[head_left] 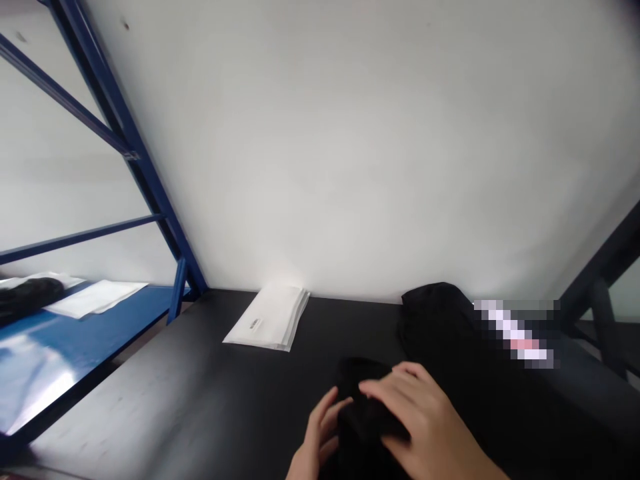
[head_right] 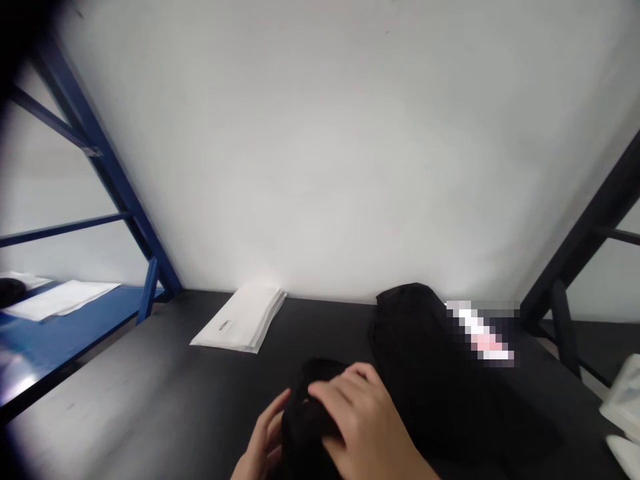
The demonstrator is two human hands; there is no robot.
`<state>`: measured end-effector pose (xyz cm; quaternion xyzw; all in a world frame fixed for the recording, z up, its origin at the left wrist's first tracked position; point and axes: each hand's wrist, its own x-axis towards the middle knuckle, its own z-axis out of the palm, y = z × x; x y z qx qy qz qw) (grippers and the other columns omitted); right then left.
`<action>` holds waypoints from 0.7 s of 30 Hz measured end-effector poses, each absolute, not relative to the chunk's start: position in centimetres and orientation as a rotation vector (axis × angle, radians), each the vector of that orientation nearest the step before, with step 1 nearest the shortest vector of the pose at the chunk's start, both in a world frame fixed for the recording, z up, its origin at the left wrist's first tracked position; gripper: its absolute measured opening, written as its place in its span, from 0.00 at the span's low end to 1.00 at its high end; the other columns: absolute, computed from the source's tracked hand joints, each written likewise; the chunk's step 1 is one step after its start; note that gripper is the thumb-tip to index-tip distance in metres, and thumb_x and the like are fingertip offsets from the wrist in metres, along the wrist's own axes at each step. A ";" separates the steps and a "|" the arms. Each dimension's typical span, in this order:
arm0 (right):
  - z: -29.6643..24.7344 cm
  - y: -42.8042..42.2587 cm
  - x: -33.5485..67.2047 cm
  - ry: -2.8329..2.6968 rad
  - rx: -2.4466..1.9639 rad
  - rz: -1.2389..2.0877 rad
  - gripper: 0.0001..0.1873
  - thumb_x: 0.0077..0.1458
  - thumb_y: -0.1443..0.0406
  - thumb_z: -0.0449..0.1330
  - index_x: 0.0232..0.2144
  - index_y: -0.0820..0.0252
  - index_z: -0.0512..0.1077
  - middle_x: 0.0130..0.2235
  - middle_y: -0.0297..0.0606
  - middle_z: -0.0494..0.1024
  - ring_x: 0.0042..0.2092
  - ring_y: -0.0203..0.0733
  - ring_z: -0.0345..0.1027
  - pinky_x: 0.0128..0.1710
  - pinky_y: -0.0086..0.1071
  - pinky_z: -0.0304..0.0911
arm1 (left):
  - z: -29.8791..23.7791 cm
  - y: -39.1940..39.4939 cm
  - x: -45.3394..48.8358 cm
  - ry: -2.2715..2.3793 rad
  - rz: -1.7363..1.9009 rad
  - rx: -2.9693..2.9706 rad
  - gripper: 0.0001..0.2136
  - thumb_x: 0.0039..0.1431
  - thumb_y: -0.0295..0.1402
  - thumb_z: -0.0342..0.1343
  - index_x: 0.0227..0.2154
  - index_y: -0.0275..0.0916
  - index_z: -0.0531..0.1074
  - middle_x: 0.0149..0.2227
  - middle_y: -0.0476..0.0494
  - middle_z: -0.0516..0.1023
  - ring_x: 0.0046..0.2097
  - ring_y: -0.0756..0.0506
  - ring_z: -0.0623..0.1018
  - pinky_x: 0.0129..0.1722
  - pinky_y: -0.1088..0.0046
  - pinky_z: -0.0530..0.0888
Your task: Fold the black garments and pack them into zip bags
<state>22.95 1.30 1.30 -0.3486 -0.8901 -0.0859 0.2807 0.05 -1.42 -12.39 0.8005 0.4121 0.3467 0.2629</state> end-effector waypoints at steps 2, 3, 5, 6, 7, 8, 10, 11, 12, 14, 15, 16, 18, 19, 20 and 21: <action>0.6 3.6 21.6 -2.333 -1.172 -0.300 0.16 0.62 0.70 0.56 0.49 0.53 0.78 0.40 0.38 0.86 0.38 0.45 0.80 0.42 0.39 0.74 | -13.0 -1.5 -0.2 1.257 1.036 2.176 0.56 0.66 0.32 0.64 0.73 0.45 0.18 0.72 0.27 0.60 0.68 0.34 0.68 0.57 0.57 0.80; 0.0 4.2 21.1 -2.309 -1.232 -0.347 0.17 0.63 0.69 0.56 0.51 0.57 0.77 0.43 0.43 0.86 0.42 0.49 0.80 0.43 0.43 0.74 | -13.2 -1.4 -0.3 1.332 1.071 2.236 0.55 0.65 0.36 0.64 0.75 0.42 0.21 0.73 0.26 0.57 0.70 0.33 0.65 0.59 0.55 0.78; -1.3 4.5 20.6 -2.282 -1.230 -0.492 0.20 0.66 0.66 0.55 0.57 0.64 0.74 0.51 0.51 0.83 0.51 0.57 0.78 0.49 0.50 0.72 | -13.4 -1.3 -0.2 1.433 1.104 2.440 0.50 0.66 0.41 0.62 0.76 0.39 0.31 0.74 0.27 0.55 0.71 0.33 0.64 0.61 0.56 0.76; -1.9 4.1 20.5 -2.285 -1.189 -0.553 0.22 0.68 0.63 0.55 0.60 0.65 0.72 0.56 0.52 0.81 0.56 0.59 0.75 0.53 0.52 0.71 | -13.4 -1.1 -0.1 1.435 1.103 2.568 0.46 0.68 0.43 0.60 0.76 0.38 0.35 0.73 0.27 0.58 0.70 0.33 0.65 0.60 0.58 0.77; -2.4 3.6 20.6 -2.300 -1.143 -0.609 0.24 0.69 0.60 0.55 0.62 0.65 0.71 0.59 0.51 0.78 0.60 0.59 0.73 0.55 0.51 0.69 | -13.4 -1.0 0.0 1.404 1.097 2.698 0.44 0.70 0.45 0.57 0.76 0.38 0.37 0.71 0.28 0.62 0.69 0.34 0.68 0.59 0.59 0.78; -2.9 3.1 20.8 -2.328 -1.101 -0.648 0.26 0.70 0.57 0.54 0.63 0.64 0.70 0.62 0.49 0.76 0.62 0.58 0.71 0.56 0.50 0.69 | -13.4 -0.8 0.1 1.354 1.082 2.814 0.41 0.72 0.46 0.55 0.76 0.37 0.38 0.70 0.29 0.65 0.68 0.34 0.70 0.57 0.60 0.79; -3.8 2.0 21.3 -2.425 -1.050 -0.641 0.30 0.70 0.51 0.54 0.65 0.62 0.68 0.64 0.49 0.73 0.63 0.58 0.70 0.56 0.49 0.70 | -13.2 -0.5 0.2 1.299 1.038 2.959 0.38 0.75 0.46 0.49 0.76 0.36 0.38 0.67 0.32 0.70 0.67 0.36 0.72 0.55 0.61 0.80; -4.2 1.7 21.6 -2.485 -1.046 -0.599 0.31 0.70 0.50 0.54 0.66 0.61 0.67 0.65 0.49 0.72 0.64 0.59 0.70 0.56 0.49 0.70 | -13.1 -0.5 0.3 1.303 1.019 2.998 0.35 0.76 0.44 0.46 0.76 0.35 0.38 0.67 0.33 0.71 0.66 0.37 0.73 0.55 0.62 0.79; -4.6 1.5 21.9 -2.542 -1.053 -0.538 0.32 0.70 0.49 0.54 0.67 0.60 0.66 0.66 0.49 0.70 0.64 0.60 0.69 0.56 0.50 0.70 | -12.9 -0.4 0.4 1.313 1.007 3.032 0.34 0.77 0.44 0.44 0.76 0.34 0.39 0.66 0.34 0.71 0.66 0.38 0.74 0.56 0.64 0.78; -5.3 1.4 22.4 -2.618 -1.091 -0.396 0.32 0.71 0.48 0.53 0.69 0.57 0.64 0.67 0.48 0.68 0.67 0.59 0.65 0.58 0.52 0.69 | -12.4 -0.4 0.6 1.333 1.035 3.109 0.31 0.79 0.44 0.40 0.75 0.32 0.42 0.65 0.37 0.74 0.64 0.41 0.76 0.57 0.67 0.76; -5.6 1.5 22.6 -2.639 -1.106 -0.343 0.32 0.72 0.48 0.52 0.69 0.56 0.63 0.68 0.47 0.66 0.68 0.59 0.64 0.59 0.52 0.69 | -12.1 -0.4 0.7 1.336 1.068 3.151 0.31 0.79 0.45 0.38 0.75 0.32 0.44 0.64 0.38 0.75 0.63 0.42 0.76 0.58 0.68 0.75; -5.8 1.6 22.8 -2.649 -1.120 -0.311 0.32 0.72 0.48 0.51 0.70 0.56 0.63 0.69 0.47 0.65 0.68 0.58 0.63 0.59 0.52 0.68 | -11.9 -0.4 0.8 1.336 1.101 3.191 0.31 0.79 0.47 0.38 0.74 0.31 0.47 0.63 0.39 0.76 0.63 0.43 0.76 0.60 0.69 0.73; -6.0 1.7 22.9 -2.638 -1.112 -0.340 0.32 0.72 0.48 0.51 0.70 0.56 0.61 0.69 0.47 0.65 0.69 0.59 0.62 0.59 0.52 0.68 | -11.5 -0.5 0.9 1.352 1.139 3.240 0.32 0.78 0.49 0.37 0.73 0.31 0.54 0.62 0.40 0.78 0.63 0.44 0.75 0.64 0.70 0.68; -6.1 1.6 22.9 -2.621 -1.089 -0.398 0.33 0.72 0.48 0.51 0.71 0.57 0.61 0.69 0.48 0.65 0.68 0.58 0.62 0.60 0.51 0.67 | -11.3 -0.6 0.8 1.360 1.145 3.256 0.31 0.78 0.50 0.37 0.72 0.31 0.57 0.62 0.41 0.78 0.64 0.45 0.74 0.66 0.70 0.65; -6.1 1.5 22.9 -2.595 -1.051 -0.483 0.35 0.71 0.47 0.52 0.71 0.58 0.60 0.69 0.49 0.66 0.68 0.58 0.63 0.61 0.50 0.66 | -11.1 -0.6 0.8 1.370 1.137 3.270 0.31 0.78 0.50 0.36 0.70 0.32 0.60 0.61 0.41 0.78 0.65 0.45 0.74 0.68 0.69 0.62; -6.0 1.2 22.9 -2.558 -1.002 -0.589 0.36 0.71 0.46 0.52 0.71 0.60 0.59 0.68 0.49 0.67 0.68 0.57 0.63 0.64 0.49 0.62 | -10.9 -0.6 0.6 1.373 1.129 3.283 0.30 0.78 0.49 0.36 0.69 0.33 0.63 0.61 0.40 0.78 0.65 0.45 0.73 0.69 0.68 0.60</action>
